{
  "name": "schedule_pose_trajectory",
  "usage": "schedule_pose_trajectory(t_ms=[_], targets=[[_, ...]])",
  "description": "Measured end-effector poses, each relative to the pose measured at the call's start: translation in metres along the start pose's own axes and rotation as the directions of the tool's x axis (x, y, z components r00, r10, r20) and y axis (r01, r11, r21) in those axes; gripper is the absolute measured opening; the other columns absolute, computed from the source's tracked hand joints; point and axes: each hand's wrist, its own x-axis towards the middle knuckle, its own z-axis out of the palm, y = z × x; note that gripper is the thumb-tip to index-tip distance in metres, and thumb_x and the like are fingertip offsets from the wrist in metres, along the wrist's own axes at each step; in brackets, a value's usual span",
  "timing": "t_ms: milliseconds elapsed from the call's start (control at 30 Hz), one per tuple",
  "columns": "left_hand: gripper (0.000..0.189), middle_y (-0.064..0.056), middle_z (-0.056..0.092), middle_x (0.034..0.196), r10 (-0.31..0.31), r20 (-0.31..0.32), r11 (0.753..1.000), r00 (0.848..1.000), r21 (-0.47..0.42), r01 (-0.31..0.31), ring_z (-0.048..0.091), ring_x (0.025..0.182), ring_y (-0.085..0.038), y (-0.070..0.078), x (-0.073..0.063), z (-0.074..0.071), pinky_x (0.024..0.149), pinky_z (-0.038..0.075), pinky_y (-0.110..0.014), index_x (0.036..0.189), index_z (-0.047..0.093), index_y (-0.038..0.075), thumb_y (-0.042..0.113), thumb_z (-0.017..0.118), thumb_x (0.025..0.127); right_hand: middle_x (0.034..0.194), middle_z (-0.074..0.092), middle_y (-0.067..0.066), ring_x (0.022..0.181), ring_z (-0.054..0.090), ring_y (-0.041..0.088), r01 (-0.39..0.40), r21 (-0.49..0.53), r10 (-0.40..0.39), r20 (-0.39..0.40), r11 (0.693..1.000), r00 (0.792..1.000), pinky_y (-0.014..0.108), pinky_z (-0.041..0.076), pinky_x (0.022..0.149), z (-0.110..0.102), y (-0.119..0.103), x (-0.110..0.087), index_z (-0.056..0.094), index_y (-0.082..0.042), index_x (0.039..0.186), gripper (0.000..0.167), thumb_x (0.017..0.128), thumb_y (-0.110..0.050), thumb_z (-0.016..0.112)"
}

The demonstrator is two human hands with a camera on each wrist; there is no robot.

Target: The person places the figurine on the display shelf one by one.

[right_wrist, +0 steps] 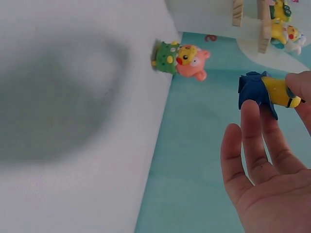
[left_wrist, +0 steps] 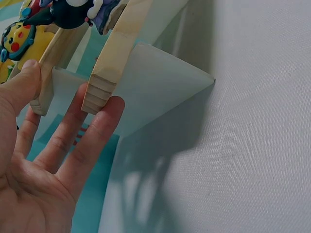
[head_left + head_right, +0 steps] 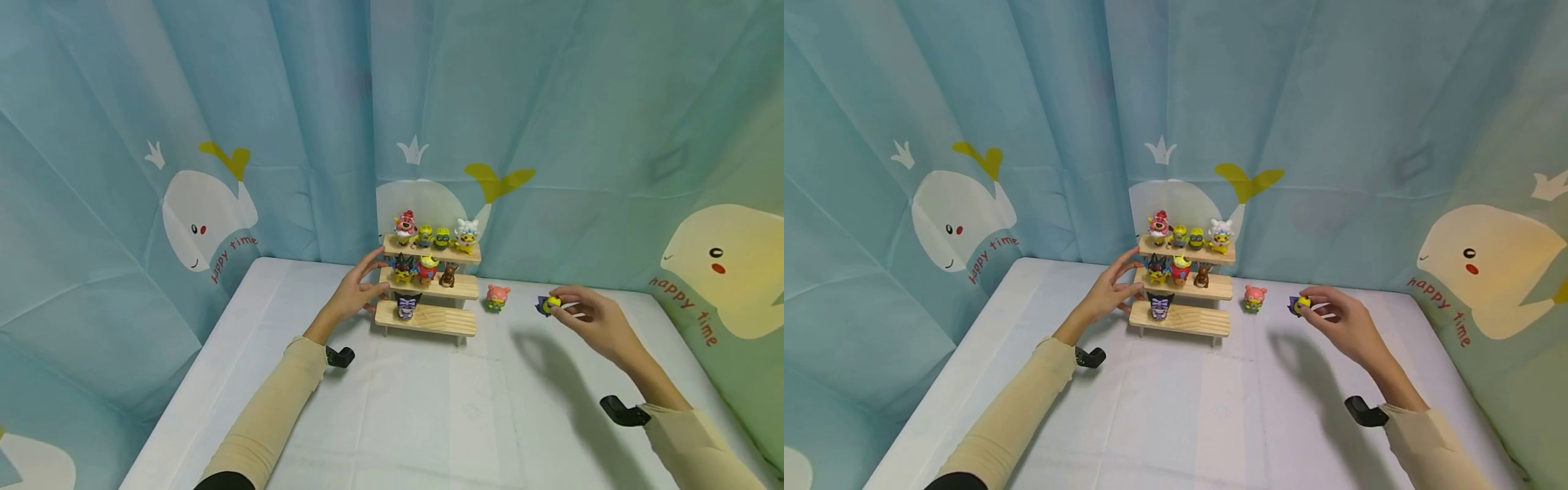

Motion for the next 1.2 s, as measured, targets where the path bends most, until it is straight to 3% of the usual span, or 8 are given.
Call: schedule_pose_trajectory(t_ms=[100,333,767,1067,1200], targets=[[0.074,-0.007,0.043,0.158,0.0,-0.001,1.0,1.0,0.003,0.0,0.071,0.075,-0.03,0.0,0.0,0.0,0.057,0.056,-0.065,0.159,0.029,0.047,0.017,0.066,0.102,0.107,0.071,0.013,0.089,0.065,-0.004,0.011,0.012,-0.011,-0.01,1.0,1.0,0.009,0.052,0.074,0.0,-0.003,-0.003,0.069,-0.004,0.125,0.03,0.095,-0.007,0.075],[0.075,-0.021,0.037,0.159,-0.01,0.026,0.999,1.0,-0.044,0.011,0.065,0.08,-0.053,0.029,-0.009,0.002,0.065,0.047,-0.078,0.165,0.025,0.026,0.006,0.063,0.103,0.105,0.071,0.008,0.088,0.066,-0.002,0.028,0.025,-0.028,-0.009,0.999,1.0,0.01,0.053,0.073,0.0,-0.014,-0.004,0.07,-0.006,0.123,0.03,0.093,-0.004,0.076],[0.075,-0.025,0.035,0.159,0.007,0.032,0.999,0.999,-0.042,-0.006,0.068,0.075,-0.041,0.027,-0.007,0.0,0.062,0.048,-0.077,0.165,0.025,0.023,0.006,0.063,0.103,0.108,0.072,0.015,0.088,0.066,0.0,0.079,0.046,-0.081,0.042,0.996,0.996,0.012,0.055,0.073,0.012,-0.042,0.015,0.069,-0.002,0.124,0.032,0.093,-0.001,0.075],[0.076,-0.022,0.036,0.159,-0.007,0.03,0.999,1.0,-0.048,0.008,0.066,0.077,-0.049,0.026,-0.008,0.001,0.063,0.048,-0.077,0.165,0.025,0.024,0.007,0.064,0.103,0.115,0.071,0.015,0.091,0.067,0.004,0.105,0.074,-0.111,0.074,0.992,0.991,0.017,0.056,0.075,0.027,-0.057,0.03,0.069,-0.004,0.127,0.033,0.095,-0.002,0.074],[0.076,-0.019,0.037,0.16,-0.013,0.029,0.999,1.0,-0.038,0.014,0.067,0.075,-0.045,0.018,-0.004,0.0,0.063,0.049,-0.076,0.165,0.024,0.027,0.009,0.064,0.103,0.115,0.071,0.014,0.091,0.067,0.006,0.118,0.095,-0.126,0.084,0.988,0.989,0.019,0.057,0.074,0.036,-0.063,0.036,0.069,-0.006,0.127,0.034,0.094,-0.001,0.075]])
